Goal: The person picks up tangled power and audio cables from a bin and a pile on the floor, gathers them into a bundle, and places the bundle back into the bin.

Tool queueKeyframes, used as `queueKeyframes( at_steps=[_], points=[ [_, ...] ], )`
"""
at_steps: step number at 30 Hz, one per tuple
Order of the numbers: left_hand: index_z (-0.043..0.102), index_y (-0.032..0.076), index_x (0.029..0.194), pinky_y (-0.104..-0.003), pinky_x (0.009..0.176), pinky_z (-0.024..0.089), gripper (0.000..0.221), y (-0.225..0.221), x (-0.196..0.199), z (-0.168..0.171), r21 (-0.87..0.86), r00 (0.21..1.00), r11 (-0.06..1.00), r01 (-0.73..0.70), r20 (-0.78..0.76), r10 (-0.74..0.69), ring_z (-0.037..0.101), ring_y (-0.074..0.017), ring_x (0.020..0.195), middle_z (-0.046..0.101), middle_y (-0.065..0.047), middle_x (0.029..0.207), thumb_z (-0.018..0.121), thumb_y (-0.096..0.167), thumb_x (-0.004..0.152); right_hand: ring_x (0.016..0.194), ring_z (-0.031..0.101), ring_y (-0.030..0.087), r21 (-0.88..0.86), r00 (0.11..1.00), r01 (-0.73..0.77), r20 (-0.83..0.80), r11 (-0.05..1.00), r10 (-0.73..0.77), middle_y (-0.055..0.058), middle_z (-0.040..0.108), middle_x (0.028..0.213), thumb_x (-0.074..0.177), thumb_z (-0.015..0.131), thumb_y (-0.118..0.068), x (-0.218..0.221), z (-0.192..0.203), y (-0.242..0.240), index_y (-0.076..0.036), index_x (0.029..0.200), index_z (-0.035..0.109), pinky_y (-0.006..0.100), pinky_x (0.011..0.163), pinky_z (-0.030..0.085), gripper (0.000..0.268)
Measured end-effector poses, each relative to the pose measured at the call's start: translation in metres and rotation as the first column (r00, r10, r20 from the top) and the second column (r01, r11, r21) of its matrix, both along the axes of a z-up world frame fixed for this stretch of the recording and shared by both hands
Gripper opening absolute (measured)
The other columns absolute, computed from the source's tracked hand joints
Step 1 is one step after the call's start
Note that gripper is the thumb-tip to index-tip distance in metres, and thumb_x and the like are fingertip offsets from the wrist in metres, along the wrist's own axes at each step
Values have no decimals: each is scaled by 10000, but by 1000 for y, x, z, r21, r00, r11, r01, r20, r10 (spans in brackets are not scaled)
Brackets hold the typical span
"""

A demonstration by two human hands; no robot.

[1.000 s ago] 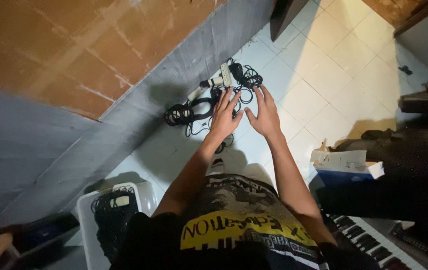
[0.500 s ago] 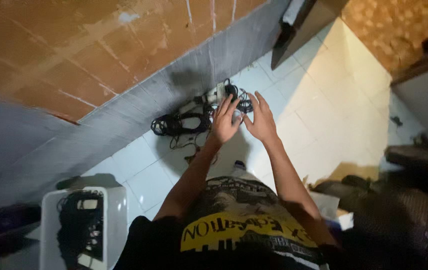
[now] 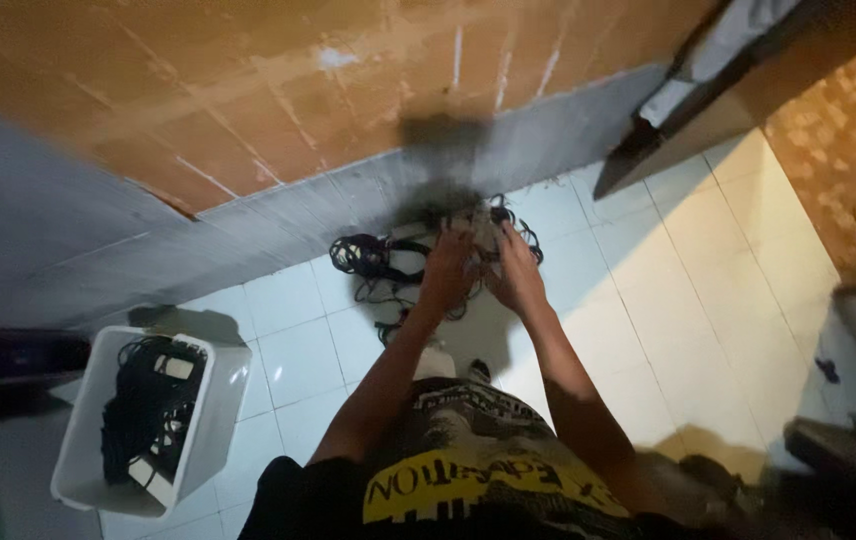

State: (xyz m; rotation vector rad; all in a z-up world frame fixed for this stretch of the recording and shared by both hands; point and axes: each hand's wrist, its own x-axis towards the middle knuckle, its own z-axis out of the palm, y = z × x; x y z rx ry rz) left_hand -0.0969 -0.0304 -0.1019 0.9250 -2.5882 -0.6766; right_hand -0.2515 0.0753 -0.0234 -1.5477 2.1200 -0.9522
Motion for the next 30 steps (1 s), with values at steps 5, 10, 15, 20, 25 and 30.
queueKeyframes(
  at_steps=[5, 10, 15, 20, 25, 30],
  points=[
    [466, -44, 1476, -596, 1057, 386, 720, -39, 9, -1, -95, 998, 995, -33, -50, 28, 395, -515, 1392, 433, -310, 1529, 724, 222, 858, 1408, 431, 453, 59, 997, -40, 64, 997, 36, 266, 410, 1564, 892, 750, -189, 4, -18, -47, -27, 1503, 425, 490, 1149, 380, 711],
    [450, 73, 1544, -546, 1165, 417, 644, -68, 26, 11, 100, 990, 990, -102, -89, 111, 467, -430, 1430, 477, -248, 1562, 673, 212, 955, 1408, 407, 472, -26, 988, -101, 112, 995, 103, 298, 412, 1525, 870, 702, -163, 12, -47, -86, 41, 1526, 374, 504, 1160, 374, 761],
    [409, 127, 1563, -607, 1126, 363, 672, -87, 23, 17, 33, 995, 995, -98, -23, 99, 368, -463, 1467, 410, -251, 1588, 680, 239, 959, 1396, 411, 497, -93, 982, -177, -77, 980, 171, 330, 413, 1523, 892, 706, -157, 3, -66, -106, 85, 1484, 384, 527, 1155, 363, 716],
    [412, 142, 1561, -670, 1104, 312, 661, -100, 16, 9, 30, 991, 992, -120, 70, 117, 327, -480, 1480, 377, -250, 1598, 685, 267, 972, 1400, 482, 434, -25, 984, -177, 18, 984, 178, 261, 476, 1512, 930, 674, -145, -17, -70, -118, 14, 1470, 451, 503, 1171, 407, 605],
    [391, 184, 1573, -684, 1136, 297, 674, -100, 0, -30, 59, 968, 979, -193, 172, 181, 305, -442, 1508, 338, -203, 1636, 688, 303, 980, 1332, 491, 475, -8, 977, -204, 57, 979, 204, 275, 444, 1541, 960, 686, -165, -42, -94, -129, -25, 1492, 445, 532, 1079, 441, 601],
    [377, 222, 1580, -688, 1145, 281, 707, -82, -11, -81, 80, 943, 961, -265, 228, 242, 259, -401, 1548, 287, -151, 1680, 699, 310, 957, 1349, 444, 443, 259, 954, -299, 70, 918, 291, 240, 422, 1527, 897, 741, -244, -51, -160, -133, -55, 1534, 374, 578, 1109, 365, 759]
  ],
)
